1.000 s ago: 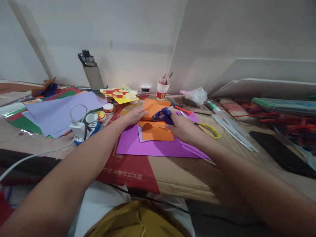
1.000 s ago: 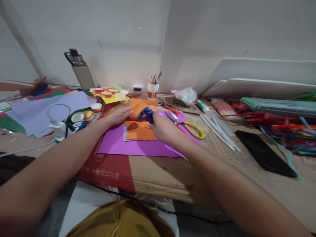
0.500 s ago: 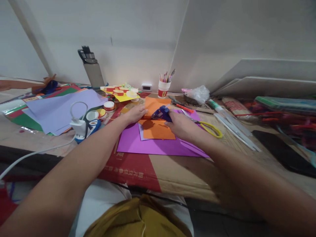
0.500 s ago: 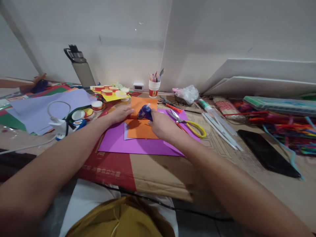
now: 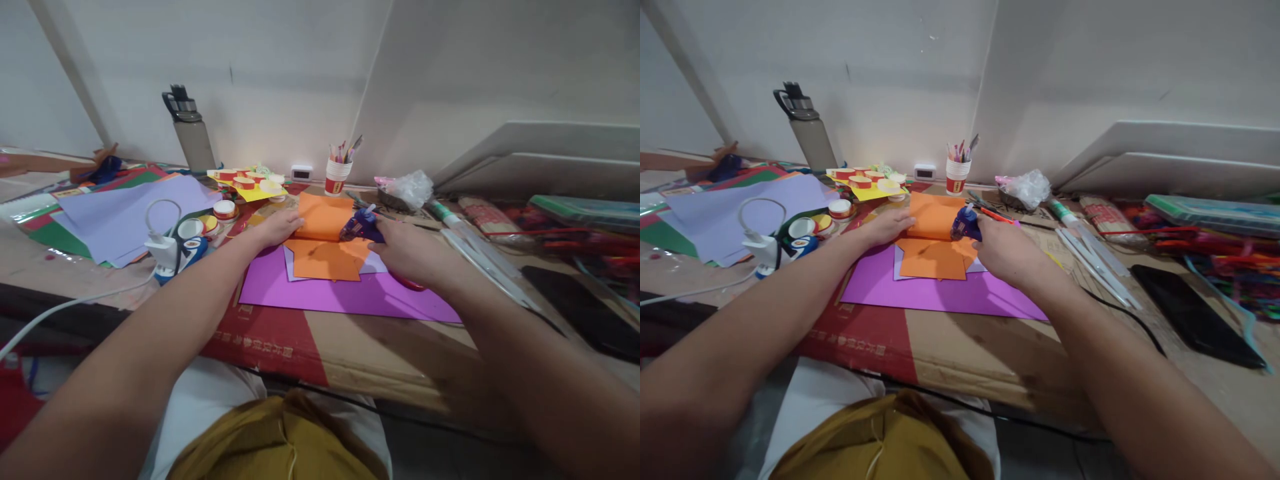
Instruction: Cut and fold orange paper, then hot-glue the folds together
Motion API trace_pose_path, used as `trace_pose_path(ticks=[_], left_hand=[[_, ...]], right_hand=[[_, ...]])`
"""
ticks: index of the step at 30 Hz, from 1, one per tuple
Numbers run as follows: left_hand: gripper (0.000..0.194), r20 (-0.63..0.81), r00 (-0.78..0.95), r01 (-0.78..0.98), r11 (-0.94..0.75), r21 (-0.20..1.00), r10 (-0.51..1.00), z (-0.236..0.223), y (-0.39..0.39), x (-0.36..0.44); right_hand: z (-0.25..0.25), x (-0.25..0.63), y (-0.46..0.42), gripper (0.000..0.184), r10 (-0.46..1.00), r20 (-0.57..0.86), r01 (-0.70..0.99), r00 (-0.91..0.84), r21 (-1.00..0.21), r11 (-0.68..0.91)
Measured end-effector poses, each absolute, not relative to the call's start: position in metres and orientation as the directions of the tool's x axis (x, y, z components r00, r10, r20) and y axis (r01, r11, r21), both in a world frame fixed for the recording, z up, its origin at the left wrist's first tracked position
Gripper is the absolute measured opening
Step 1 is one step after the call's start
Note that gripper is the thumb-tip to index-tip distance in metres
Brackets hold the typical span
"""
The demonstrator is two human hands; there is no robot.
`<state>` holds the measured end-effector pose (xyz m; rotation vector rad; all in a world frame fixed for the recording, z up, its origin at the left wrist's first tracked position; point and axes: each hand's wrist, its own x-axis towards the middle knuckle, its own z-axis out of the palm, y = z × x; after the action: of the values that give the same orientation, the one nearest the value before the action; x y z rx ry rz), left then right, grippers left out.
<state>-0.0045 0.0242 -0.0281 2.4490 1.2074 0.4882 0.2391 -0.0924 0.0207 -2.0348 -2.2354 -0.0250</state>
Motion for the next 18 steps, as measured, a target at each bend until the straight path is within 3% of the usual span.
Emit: trace_pose_path(ticks=[9, 18], left_hand=[[0.028, 0.142, 0.546, 0.699, -0.542, 0.467, 0.826, -0.028, 0.024, -0.004], [0.024, 0.171, 0.566, 0.632, -0.558, 0.538, 0.807, -0.029, 0.027, -0.006]], right_hand=[[0.023, 0.239, -0.094, 0.028, 0.994, 0.076, 0.997, -0.076, 0.003, 0.076], [0.011, 0.212, -0.091, 0.029, 0.986, 0.059, 0.971, -0.156, -0.171, 0.164]])
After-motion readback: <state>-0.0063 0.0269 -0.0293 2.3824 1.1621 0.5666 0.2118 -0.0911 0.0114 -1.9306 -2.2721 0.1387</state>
